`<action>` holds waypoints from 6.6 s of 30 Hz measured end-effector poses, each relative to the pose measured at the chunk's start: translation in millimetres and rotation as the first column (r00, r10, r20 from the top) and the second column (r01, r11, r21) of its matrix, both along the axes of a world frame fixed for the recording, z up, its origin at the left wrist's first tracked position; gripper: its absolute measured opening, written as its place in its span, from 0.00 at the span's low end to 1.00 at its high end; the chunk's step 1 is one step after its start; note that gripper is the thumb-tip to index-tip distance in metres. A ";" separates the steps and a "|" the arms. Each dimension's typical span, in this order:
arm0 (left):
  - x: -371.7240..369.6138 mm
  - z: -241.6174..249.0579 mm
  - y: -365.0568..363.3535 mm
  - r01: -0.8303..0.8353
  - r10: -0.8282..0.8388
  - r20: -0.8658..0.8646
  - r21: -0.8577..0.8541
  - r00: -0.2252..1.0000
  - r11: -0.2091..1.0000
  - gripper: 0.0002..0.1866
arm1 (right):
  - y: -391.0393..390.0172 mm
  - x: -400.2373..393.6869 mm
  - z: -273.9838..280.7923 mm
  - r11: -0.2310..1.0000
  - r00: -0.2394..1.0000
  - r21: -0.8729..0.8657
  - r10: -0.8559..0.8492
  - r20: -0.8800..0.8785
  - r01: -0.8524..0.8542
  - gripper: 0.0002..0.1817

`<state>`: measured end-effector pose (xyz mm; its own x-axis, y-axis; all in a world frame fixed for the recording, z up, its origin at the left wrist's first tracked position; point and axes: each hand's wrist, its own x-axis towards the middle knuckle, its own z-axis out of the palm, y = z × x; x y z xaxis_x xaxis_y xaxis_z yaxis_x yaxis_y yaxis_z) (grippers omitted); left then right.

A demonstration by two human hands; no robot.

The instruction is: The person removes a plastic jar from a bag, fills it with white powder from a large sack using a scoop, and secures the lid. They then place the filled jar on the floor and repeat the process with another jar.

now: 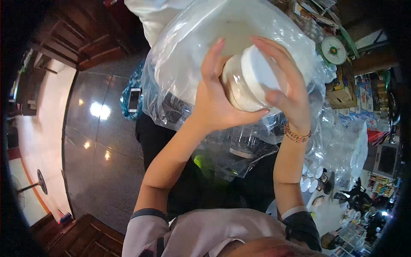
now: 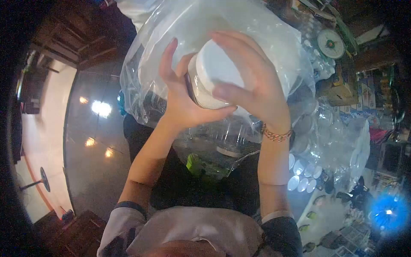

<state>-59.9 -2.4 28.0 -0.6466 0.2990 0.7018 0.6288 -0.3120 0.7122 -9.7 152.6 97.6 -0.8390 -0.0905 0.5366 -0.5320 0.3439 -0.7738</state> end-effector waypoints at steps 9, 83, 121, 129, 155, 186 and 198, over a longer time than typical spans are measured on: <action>-9.1 11.6 -27.2 0.487 -0.448 0.266 -0.098 0.853 0.868 0.76 | 4.1 -2.1 -2.8 0.978 0.981 0.109 0.165 0.104 -0.176 0.51; 71.4 -12.6 12.6 0.579 -0.451 0.397 -0.310 0.799 0.754 0.25 | 111.4 631.7 -260.1 -0.238 -0.529 0.880 -0.849 0.017 0.411 0.43; 175.8 50.8 -118.8 0.113 0.135 0.504 -0.431 0.853 0.895 0.26 | 230.4 700.7 -543.8 -0.207 -0.405 0.433 -0.803 0.438 0.878 0.60; 137.3 48.1 -116.1 0.076 0.102 0.411 -0.395 0.906 0.916 0.27 | 164.3 668.5 -524.1 -0.560 -0.625 0.311 -0.761 0.172 0.768 0.41; -62.7 -32.8 -25.7 -0.274 0.078 -0.310 -0.662 0.948 0.697 0.12 | -3.2 -35.1 -60.9 0.877 0.896 0.457 -0.315 0.314 0.148 0.14; -81.1 -23.5 -45.3 -0.111 0.007 -0.185 -0.556 0.983 0.823 0.07 | -109.8 73.1 -145.9 0.565 0.644 0.710 -0.366 0.671 -0.419 0.41; -79.0 -32.0 -53.3 -0.174 0.067 -0.218 -0.519 0.974 0.837 0.09 | -127.0 54.3 -180.8 0.591 0.877 0.768 -0.201 0.437 -0.248 0.48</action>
<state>-138.9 -55.7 -4.0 -0.5778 0.5884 0.5656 0.7718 0.1685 0.6131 44.6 25.5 -83.1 -0.9344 -0.3043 -0.1853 -0.2323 0.9148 -0.3305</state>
